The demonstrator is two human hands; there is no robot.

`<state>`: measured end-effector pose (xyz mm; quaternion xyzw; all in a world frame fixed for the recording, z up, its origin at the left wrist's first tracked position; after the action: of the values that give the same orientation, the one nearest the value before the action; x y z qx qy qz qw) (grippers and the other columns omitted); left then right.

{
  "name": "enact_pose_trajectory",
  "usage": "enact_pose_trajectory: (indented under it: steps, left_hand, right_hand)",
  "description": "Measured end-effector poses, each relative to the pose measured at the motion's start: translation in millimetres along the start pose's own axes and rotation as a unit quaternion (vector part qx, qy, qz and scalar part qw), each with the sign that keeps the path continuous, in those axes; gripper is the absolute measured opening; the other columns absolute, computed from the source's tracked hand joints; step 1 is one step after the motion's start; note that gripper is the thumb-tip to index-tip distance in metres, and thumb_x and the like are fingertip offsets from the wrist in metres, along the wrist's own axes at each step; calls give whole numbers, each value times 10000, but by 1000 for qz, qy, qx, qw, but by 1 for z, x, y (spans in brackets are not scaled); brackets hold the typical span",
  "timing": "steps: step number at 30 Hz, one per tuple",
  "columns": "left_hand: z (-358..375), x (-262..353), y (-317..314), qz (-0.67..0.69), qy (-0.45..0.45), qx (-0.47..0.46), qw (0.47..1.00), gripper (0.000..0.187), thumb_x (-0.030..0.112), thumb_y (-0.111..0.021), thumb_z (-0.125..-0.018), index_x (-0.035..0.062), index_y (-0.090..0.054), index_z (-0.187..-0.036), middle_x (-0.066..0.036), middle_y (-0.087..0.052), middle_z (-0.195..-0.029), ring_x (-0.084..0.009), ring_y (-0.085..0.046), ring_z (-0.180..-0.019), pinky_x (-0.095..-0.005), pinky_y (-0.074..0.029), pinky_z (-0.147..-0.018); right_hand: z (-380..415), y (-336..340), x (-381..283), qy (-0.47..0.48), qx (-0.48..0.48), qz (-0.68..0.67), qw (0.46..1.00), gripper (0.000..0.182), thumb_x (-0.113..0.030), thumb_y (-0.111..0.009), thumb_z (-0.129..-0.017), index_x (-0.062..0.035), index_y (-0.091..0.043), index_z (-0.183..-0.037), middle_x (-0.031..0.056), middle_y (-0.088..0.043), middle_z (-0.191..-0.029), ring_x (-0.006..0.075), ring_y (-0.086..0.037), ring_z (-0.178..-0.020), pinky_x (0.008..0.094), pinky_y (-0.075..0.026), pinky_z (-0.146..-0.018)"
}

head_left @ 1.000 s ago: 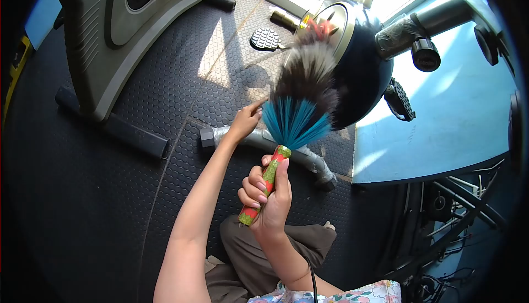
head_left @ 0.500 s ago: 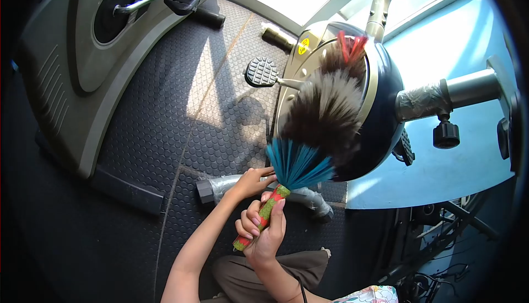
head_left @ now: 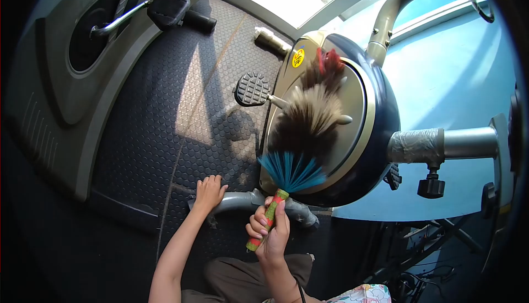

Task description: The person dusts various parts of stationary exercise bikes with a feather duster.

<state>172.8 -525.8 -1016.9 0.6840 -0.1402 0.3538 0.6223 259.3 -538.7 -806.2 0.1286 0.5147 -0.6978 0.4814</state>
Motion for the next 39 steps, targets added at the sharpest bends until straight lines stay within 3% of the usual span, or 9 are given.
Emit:
enact_pose_trajectory:
  steps: [5, 9, 11, 14, 17, 20, 22, 31, 39]
  left_hand:
    - [-63, -25, 48, 157, 69, 25, 985, 372, 335, -564, -808, 45, -540, -1040, -128, -558, -953, -258, -562, -904, -380, -441, -742]
    - [-158, -14, 61, 613, 262, -22, 745, 525, 433, -518, -837, 29, -463, -1167, -187, -529, -1097, -191, -546, -974, -286, -458, -730]
    - [-198, -12, 64, 604, 243, 53, 757, 544, 393, -527, -832, 39, -410, -1229, -204, -534, -1112, -212, -550, -981, -294, -445, -766]
    - [-231, -22, 39, 443, 177, -2, 879, 561, 349, -530, -827, 49, -368, -1272, -204, -547, -1105, -233, -544, -999, -320, -430, -805]
    - [-235, -34, 37, 388, 86, 127, 909, 482, 252, -520, -839, 20, -403, -1245, -155, -605, -1009, -236, -599, -863, -313, -444, -767]
    - [-216, -8, 55, 557, 224, -23, 800, 372, 169, -478, -862, -3, -453, -1191, -119, -616, -934, -186, -611, -786, -276, -458, -689]
    - [-218, -8, 71, 520, 248, -6, 817, 327, 122, -450, -869, -12, -467, -1167, -110, -612, -895, -159, -605, -788, -254, -453, -664]
    - [-227, -7, 75, 344, 203, 49, 915, 455, 24, -452, -736, -15, -430, -1189, -220, -573, -1025, -332, -538, -997, -361, -396, -868]
    - [-241, 40, 100, -53, -151, 17, 987, 694, -69, -511, -643, 26, -284, -1291, -139, -327, -1321, -281, -350, -1206, -363, -327, -976]
  right_hand:
    - [-21, 7, -10, -34, 49, 47, 997, 284, -349, -325, -940, -78, -406, -917, -1, -351, -582, 31, -287, -402, 153, -250, -363]
    - [-60, 28, 9, -85, 75, 152, 982, 304, -380, -336, -933, -86, -408, -901, 1, -357, -580, 25, -286, -415, 159, -252, -377]
    - [-70, 51, 33, -128, 104, 243, 956, 309, -381, -331, -933, -83, -406, -890, 2, -362, -563, 34, -309, -415, 172, -272, -380]
    - [-80, 69, 43, -1, 83, 566, 820, 322, -323, -344, -932, -17, -432, -883, 175, -515, -544, 312, -556, -501, 394, -407, -467]
    - [-76, 71, 37, 51, 71, 602, 794, 326, -311, -344, -930, 0, -432, -887, 221, -521, -581, 408, -543, -566, 455, -389, -505]
    - [-72, 99, 33, -45, 139, 491, 859, 324, -315, -353, -931, -15, -445, -851, 104, -494, -519, 204, -521, -434, 327, -394, -420]
    - [-64, 88, 38, -87, 141, 445, 880, 326, -323, -343, -934, -27, -440, -839, 39, -462, -505, 90, -470, -400, 242, -374, -372]
    - [-54, 70, 34, -93, 81, 484, 867, 293, -291, -403, -922, -18, -478, -848, 70, -486, -517, 140, -509, -466, 289, -389, -449]
    - [-56, 81, 48, -114, 195, 270, 936, 312, -326, -368, -932, -63, -458, -791, -27, -406, -501, 19, -368, -405, 178, -274, -357]
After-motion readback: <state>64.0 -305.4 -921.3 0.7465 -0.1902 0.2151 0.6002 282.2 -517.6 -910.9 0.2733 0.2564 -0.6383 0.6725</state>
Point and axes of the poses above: each hand's wrist, its own z-axis away from the middle knuckle, its own y-axis out of the back of the hand, x = y × z, the point moved 7 cm from there along -z, towards the middle knuckle
